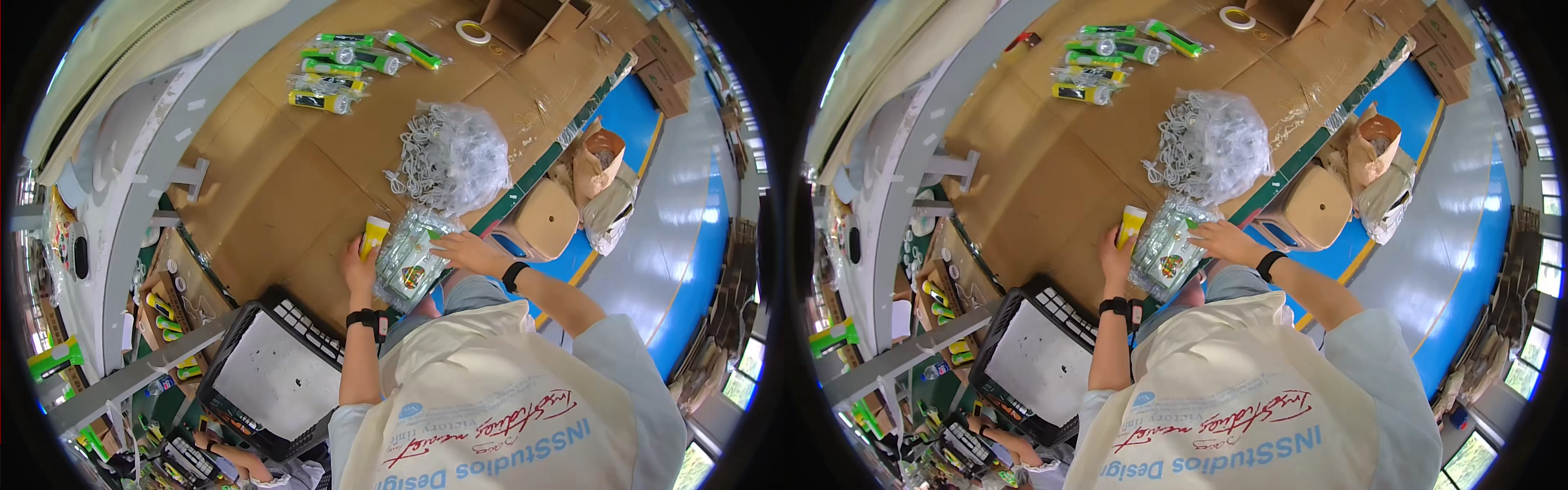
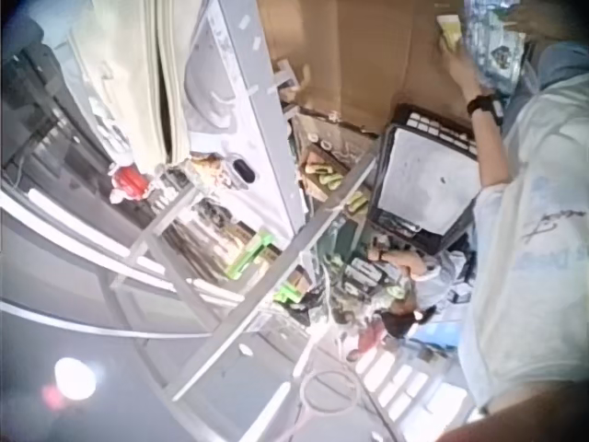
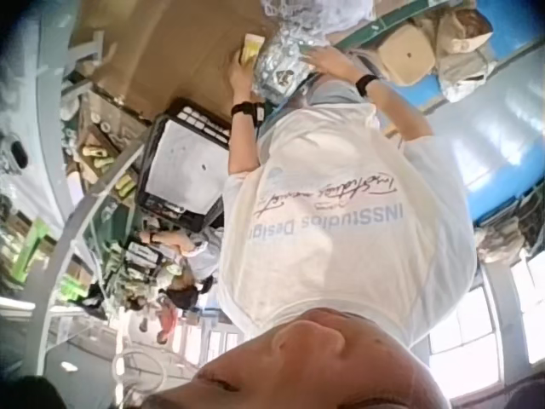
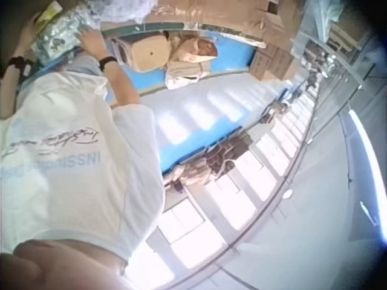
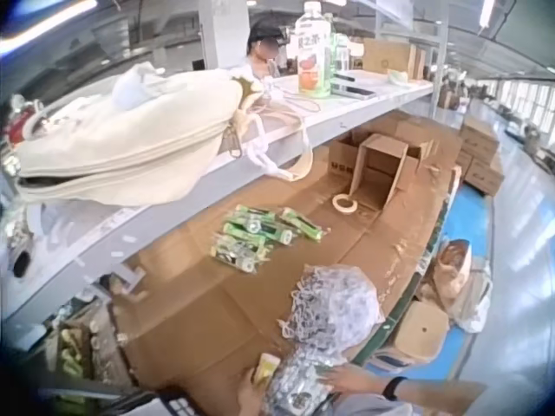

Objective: Assemble and package flashlights on a production line.

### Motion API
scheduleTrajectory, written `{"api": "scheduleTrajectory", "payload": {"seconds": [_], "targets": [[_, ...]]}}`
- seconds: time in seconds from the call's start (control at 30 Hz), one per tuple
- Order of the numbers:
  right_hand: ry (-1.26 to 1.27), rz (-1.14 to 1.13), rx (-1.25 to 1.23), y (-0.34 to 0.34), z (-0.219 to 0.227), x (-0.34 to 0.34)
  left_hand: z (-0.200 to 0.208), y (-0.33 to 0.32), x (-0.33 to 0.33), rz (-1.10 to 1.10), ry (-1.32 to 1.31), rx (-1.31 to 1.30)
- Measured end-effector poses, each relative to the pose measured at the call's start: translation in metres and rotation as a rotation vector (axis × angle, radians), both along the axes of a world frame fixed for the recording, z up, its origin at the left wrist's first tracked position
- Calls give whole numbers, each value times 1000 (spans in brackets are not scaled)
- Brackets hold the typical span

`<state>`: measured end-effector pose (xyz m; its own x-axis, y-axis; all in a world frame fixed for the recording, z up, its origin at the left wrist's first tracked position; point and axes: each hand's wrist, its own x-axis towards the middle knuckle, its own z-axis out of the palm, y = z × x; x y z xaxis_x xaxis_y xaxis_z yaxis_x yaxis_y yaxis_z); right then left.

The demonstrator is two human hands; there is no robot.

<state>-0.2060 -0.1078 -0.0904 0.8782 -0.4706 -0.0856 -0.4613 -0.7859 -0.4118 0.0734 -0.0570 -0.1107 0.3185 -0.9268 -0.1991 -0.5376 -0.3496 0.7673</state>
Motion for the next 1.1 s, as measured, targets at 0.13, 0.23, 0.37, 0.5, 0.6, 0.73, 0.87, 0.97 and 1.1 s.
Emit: {"api": "scheduleTrajectory", "payload": {"seconds": [0.13, 0.23, 0.37, 0.5, 0.6, 0.73, 0.87, 0.97, 1.1], "targets": [[-2, 70, 154, -20, 8, 4, 13, 9, -10, 169, -189, -149], [-35, 146, 134, -37, -9, 2, 33, 13, -31, 149, -241, -163], [148, 235, 232, -60, -10, 21, 36, 23, -67, -211, -6, 26], [79, 267, 314, -66, -4, 35, 23, 24, -90, -338, -79, 100], [-61, 470, 177, -67, -6, 32, 21, 26, -101, -266, -222, 147], [-156, 642, 79, -67, -7, 30, 27, 29, -117, -220, -284, 152], [-211, 676, -191, -49, -20, 31, 21, 33, -134, -118, -327, 145], [-166, 774, -226, -49, -30, 36, 17, 39, -140, -33, -317, 98], [-225, 468, 187, -76, -26, 46, 21, 35, -145, 83, -272, 49]]}}
